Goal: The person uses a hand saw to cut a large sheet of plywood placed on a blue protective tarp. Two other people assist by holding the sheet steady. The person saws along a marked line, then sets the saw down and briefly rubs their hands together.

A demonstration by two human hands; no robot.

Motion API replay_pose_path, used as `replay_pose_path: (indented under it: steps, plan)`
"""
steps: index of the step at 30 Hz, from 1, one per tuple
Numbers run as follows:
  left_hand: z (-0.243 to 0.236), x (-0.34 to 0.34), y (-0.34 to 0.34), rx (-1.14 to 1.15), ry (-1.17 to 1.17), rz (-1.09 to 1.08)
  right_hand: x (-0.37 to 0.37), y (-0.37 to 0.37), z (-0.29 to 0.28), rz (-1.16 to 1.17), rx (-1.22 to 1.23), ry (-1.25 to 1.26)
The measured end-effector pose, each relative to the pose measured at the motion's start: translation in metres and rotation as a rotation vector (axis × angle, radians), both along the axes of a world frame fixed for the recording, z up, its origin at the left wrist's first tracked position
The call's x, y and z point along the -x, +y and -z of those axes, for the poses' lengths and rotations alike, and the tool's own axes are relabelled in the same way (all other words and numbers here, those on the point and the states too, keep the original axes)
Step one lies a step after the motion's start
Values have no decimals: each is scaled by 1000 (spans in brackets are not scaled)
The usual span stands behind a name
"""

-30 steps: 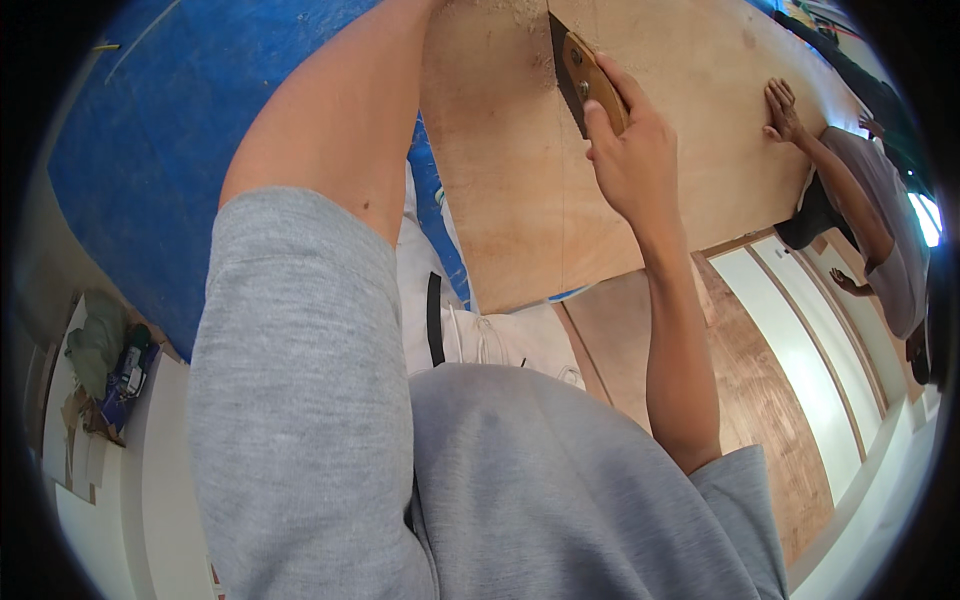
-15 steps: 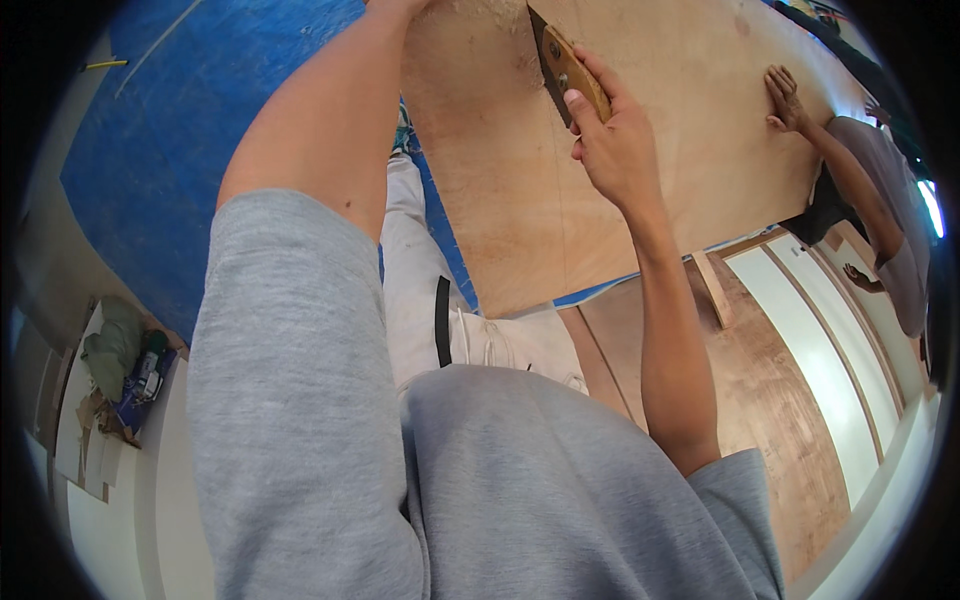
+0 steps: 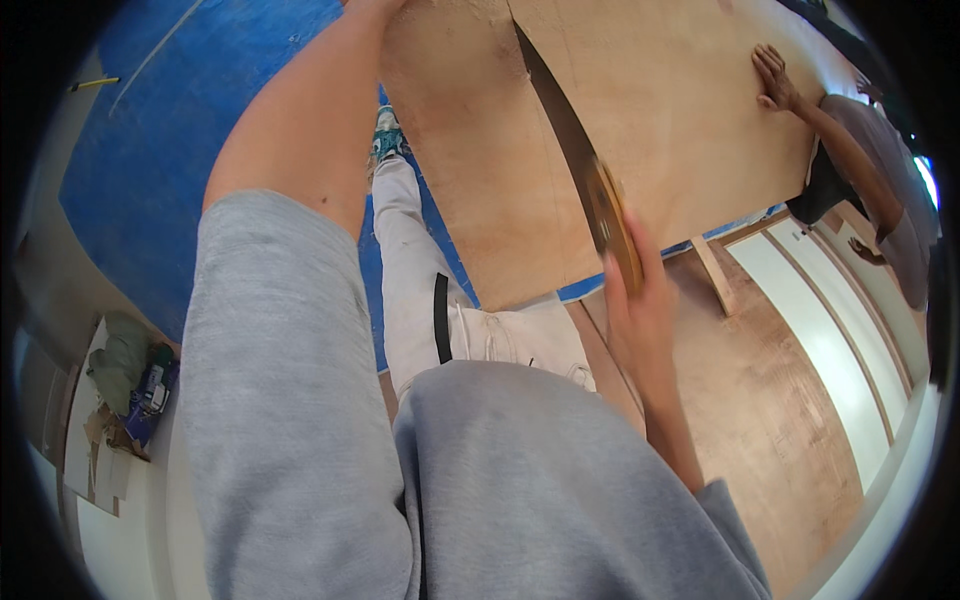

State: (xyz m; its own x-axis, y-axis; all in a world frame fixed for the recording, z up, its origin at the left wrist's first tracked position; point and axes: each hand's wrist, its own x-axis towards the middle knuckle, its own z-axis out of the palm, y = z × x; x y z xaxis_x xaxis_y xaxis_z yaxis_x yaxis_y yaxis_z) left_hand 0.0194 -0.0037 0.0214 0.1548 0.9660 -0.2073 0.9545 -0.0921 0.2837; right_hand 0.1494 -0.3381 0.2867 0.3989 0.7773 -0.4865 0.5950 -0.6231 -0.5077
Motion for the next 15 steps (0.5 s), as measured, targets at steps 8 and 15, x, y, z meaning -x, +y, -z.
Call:
replay_pose_path:
  steps: [8, 15]
  plan:
    - [-8, 13, 3, 71, -52, -10, -6, 49, 10, -62, 30, 30]
    - [-8, 14, 1, 29, -97, -35, -16, 140, 152, -153, -181, 106]
